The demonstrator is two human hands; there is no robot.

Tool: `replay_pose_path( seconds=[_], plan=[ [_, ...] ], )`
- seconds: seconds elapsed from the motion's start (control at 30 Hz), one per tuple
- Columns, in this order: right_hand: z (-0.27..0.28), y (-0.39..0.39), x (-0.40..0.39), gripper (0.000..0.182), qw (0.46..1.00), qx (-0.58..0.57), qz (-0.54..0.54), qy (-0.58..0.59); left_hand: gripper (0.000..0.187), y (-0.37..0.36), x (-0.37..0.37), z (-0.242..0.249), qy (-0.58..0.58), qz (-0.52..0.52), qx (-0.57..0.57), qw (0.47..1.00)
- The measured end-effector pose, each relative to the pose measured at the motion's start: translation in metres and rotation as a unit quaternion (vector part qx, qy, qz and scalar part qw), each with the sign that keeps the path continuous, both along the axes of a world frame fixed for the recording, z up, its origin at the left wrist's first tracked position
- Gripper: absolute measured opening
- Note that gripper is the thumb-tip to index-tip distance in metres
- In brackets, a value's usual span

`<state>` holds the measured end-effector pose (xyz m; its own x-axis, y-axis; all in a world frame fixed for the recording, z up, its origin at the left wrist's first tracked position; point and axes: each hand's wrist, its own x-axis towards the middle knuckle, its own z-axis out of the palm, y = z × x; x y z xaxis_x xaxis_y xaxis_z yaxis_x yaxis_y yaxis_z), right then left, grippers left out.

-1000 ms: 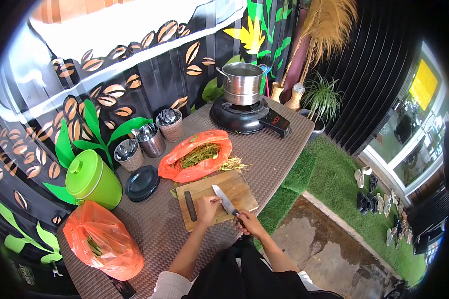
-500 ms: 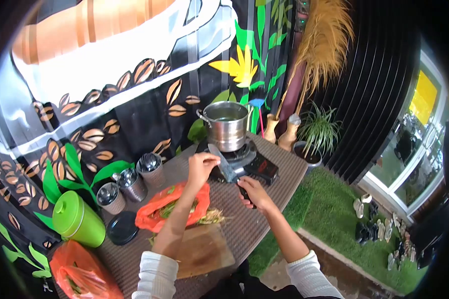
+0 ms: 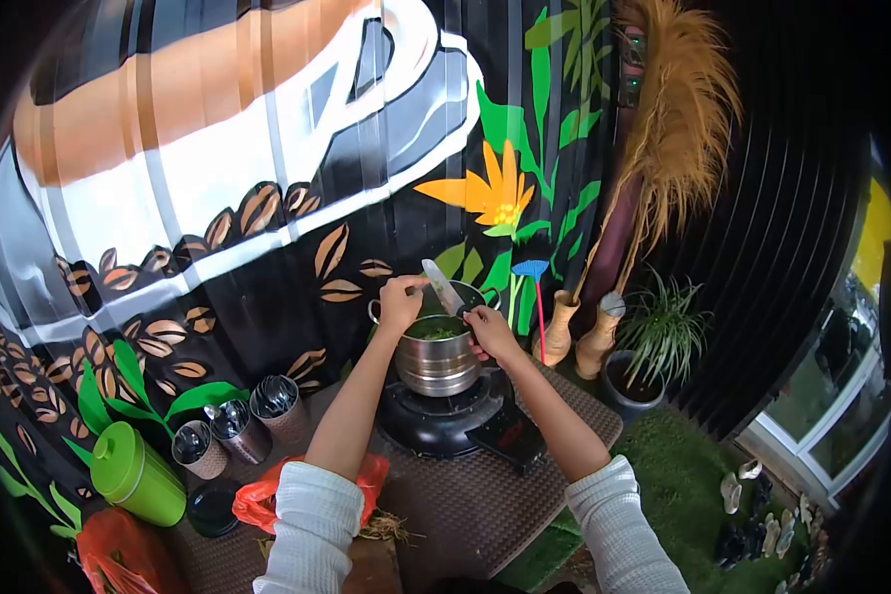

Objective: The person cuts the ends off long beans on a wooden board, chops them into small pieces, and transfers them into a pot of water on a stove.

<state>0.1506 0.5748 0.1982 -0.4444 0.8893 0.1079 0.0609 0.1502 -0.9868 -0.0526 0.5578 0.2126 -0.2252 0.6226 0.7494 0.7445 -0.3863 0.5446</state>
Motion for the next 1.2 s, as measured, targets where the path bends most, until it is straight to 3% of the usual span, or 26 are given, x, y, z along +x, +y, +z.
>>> replay_pose_path(
  seconds=[0.1, 0.13, 0.23, 0.27, 0.37, 0.43, 0.5, 0.63, 0.73, 0.87, 0.97, 1.03, 1.1, 1.13, 1.2],
  plan=[
    [-0.005, 0.016, -0.004, 0.021, 1.000, 0.000, -0.002, -0.015, 0.039, 0.015, 0.007, -0.002, 0.008, -0.008, -0.045, 0.999],
    [-0.006, 0.019, -0.005, 0.021, 1.000, 0.001, -0.002, -0.020, 0.047, 0.011, 0.012, 0.005, 0.031, -0.021, -0.110, 0.993],
    [-0.008, 0.027, -0.005, 0.021, 0.998, 0.033, -0.018, -0.048, 0.036, 0.009, 0.023, -0.005, 0.092, -0.084, -0.035, 0.992],
    [-0.014, 0.033, -0.006, 0.022, 0.994, 0.073, -0.034, -0.072, 0.029, 0.013, 0.024, -0.010, 0.088, -0.066, -0.088, 0.990],
    [-0.018, 0.041, -0.005, 0.023, 0.996, 0.049, -0.035, -0.073, 0.024, 0.004, 0.030, -0.011, 0.086, -0.058, -0.157, 0.982],
    [-0.018, 0.042, -0.004, 0.023, 0.996, 0.044, -0.029, -0.067, 0.023, 0.014, 0.022, -0.024, 0.072, -0.087, -0.122, 0.986],
    [-0.017, 0.041, -0.004, 0.023, 0.996, 0.041, -0.019, -0.071, 0.021, 0.021, 0.016, -0.031, -0.023, -0.075, -0.139, 0.987],
    [-0.022, 0.048, -0.004, 0.022, 0.998, 0.021, -0.010, -0.058, 0.021, 0.023, 0.028, -0.036, 0.028, -0.015, -0.003, 0.999],
    [-0.022, 0.046, -0.003, 0.020, 0.999, -0.012, -0.002, -0.034, 0.015, 0.003, 0.044, -0.035, 0.121, 0.077, -0.163, 0.976],
    [-0.017, 0.032, -0.001, 0.018, 1.000, -0.029, -0.011, 0.000, 0.010, 0.003, 0.035, -0.049, 0.044, 0.091, -0.138, 0.985],
    [-0.015, 0.024, 0.002, 0.019, 1.000, -0.013, -0.017, -0.007, 0.007, -0.010, 0.043, -0.025, -0.004, 0.101, -0.147, 0.984],
    [-0.014, 0.020, 0.004, 0.021, 1.000, -0.001, -0.016, -0.012, 0.016, -0.014, 0.040, -0.022, 0.001, 0.101, -0.186, 0.977],
    [-0.013, 0.014, 0.004, 0.022, 0.999, 0.027, -0.030, -0.016, 0.029, -0.019, 0.036, -0.024, 0.043, 0.079, -0.123, 0.988],
    [-0.014, 0.010, 0.005, 0.022, 0.999, 0.027, -0.030, -0.015, 0.043, -0.025, 0.036, -0.024, 0.082, 0.099, -0.171, 0.977],
    [-0.015, -0.001, 0.006, 0.024, 0.998, 0.050, -0.043, -0.014, 0.039, -0.040, 0.035, -0.024, 0.118, 0.093, -0.130, 0.980]
  ],
)
